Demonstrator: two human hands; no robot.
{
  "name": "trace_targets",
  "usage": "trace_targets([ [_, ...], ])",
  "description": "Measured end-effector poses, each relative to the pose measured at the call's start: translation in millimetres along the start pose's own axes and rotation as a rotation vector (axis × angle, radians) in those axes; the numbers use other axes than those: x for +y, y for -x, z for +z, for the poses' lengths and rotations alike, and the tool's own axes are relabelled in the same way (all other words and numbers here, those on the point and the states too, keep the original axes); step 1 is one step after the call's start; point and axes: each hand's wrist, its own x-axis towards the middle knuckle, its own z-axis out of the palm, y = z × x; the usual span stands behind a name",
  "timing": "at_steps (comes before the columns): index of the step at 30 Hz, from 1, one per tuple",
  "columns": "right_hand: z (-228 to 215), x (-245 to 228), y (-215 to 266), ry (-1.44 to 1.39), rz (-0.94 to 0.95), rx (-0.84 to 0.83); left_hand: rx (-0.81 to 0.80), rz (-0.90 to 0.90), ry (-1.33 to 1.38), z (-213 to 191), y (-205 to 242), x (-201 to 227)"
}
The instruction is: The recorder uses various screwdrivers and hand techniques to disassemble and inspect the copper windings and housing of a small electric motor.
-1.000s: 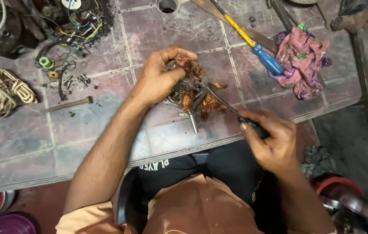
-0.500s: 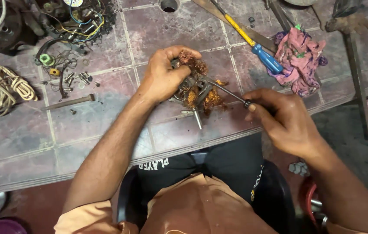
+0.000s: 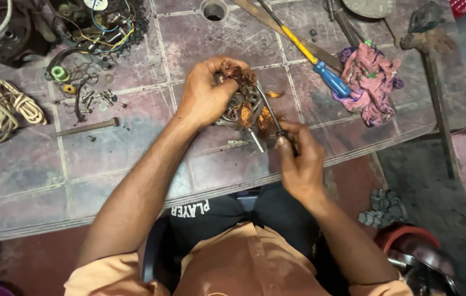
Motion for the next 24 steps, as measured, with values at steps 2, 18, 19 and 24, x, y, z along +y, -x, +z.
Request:
trace_targets([
  [2, -6.4, 17.4, 8.3, -0.200, 0.182, 0.041, 0.001, 0.055, -0.025, 0.8, -1.4, -5.0],
  [18, -61.4, -54.7, -43.9, 0.235, -0.136, -0.220, 0.016, 0.200, -0.117, -0.9, -2.0, -9.1],
  [19, -61.3, -56.4, -44.8, 0.237, -0.135, -0.221, 0.016, 0.200, -0.115, -0.7, -1.8, -9.6],
  [24, -60.1, -61.3, -47.8, 0.244, -0.178, -0.219, 0.008, 0.151, -0.120, -0.9, -1.5, -5.9],
])
